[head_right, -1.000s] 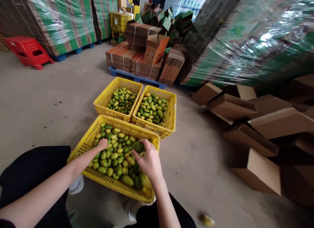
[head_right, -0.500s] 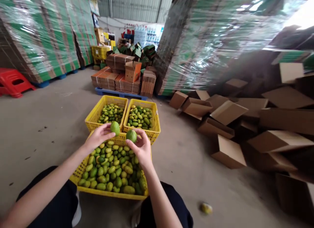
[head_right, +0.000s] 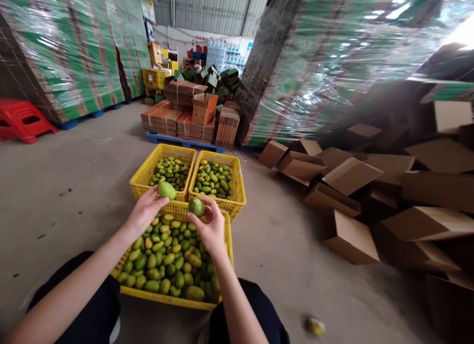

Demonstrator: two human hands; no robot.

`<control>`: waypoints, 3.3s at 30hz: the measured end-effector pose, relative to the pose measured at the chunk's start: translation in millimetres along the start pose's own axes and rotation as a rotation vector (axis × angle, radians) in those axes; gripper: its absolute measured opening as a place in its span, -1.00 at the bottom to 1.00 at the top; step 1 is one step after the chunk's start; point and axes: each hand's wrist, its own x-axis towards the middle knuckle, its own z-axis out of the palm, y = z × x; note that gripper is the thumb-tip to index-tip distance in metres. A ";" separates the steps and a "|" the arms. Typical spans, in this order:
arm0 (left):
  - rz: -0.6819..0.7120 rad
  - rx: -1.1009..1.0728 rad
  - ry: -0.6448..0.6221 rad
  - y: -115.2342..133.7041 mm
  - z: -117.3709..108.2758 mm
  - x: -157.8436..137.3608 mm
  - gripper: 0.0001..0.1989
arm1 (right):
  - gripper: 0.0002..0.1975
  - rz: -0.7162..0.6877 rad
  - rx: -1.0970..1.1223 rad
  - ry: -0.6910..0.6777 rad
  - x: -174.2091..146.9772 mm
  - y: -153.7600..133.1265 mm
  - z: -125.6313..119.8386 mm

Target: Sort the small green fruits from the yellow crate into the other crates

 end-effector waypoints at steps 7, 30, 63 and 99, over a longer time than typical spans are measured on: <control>-0.035 -0.200 -0.014 1.3 -3.7 2.6 -0.49 | -0.60 -0.069 -0.112 -0.032 -1.1 -2.7 4.6; -0.606 -0.224 -0.252 -12.3 -3.5 0.3 -0.81 | -0.51 0.521 0.441 0.029 0.9 5.2 10.9; -0.530 -0.465 -0.116 4.7 5.3 -1.4 -0.72 | -0.75 0.448 0.782 -0.043 -2.2 -9.9 9.3; -0.438 -0.825 0.021 -8.3 13.3 -4.4 -0.90 | -0.77 0.421 0.920 0.113 1.4 10.6 26.7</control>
